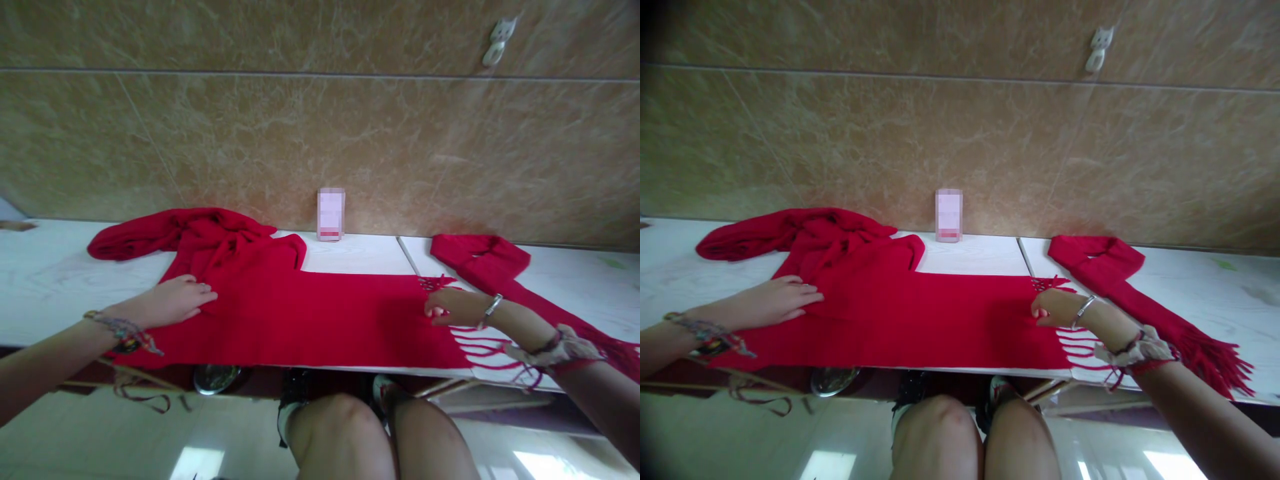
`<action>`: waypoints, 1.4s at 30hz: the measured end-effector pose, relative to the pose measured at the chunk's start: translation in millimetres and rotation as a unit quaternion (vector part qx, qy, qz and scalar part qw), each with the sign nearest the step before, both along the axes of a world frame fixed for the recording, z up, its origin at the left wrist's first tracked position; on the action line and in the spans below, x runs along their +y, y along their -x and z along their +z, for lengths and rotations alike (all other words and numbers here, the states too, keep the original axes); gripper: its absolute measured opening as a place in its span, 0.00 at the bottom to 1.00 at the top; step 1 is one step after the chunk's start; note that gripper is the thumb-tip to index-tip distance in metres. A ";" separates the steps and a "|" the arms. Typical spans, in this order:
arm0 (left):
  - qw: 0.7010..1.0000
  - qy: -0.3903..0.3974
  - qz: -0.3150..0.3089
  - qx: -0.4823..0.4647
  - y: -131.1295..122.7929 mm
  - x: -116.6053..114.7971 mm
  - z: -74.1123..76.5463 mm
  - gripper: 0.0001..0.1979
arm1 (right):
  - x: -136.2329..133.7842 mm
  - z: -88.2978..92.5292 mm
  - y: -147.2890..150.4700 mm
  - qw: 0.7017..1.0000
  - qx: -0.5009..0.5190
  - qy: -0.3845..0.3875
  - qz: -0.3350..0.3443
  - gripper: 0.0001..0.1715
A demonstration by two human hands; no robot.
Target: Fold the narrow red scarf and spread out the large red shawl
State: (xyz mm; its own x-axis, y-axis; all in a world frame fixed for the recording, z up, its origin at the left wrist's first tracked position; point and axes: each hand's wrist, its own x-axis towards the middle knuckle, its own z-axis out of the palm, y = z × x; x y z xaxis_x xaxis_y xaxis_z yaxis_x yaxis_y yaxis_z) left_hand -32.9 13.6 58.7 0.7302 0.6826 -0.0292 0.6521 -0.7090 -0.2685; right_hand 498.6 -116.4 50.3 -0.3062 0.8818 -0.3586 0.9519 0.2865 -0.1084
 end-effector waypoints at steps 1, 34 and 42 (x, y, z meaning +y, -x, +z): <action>0.999 0.013 -0.012 0.031 -6.9 -5.6 -4.2 0.18 | 2.2 0.7 5.4 1.000 0.021 -0.012 0.007 0.14; 0.995 0.062 0.060 -0.053 -91.8 88.1 -49.2 0.31 | 136.6 -64.8 21.7 0.975 -0.016 -0.202 -0.092 0.29; 0.991 0.054 0.012 -0.124 -95.0 67.5 -38.8 0.28 | 118.0 -56.3 17.6 0.964 0.064 -0.259 -0.014 0.26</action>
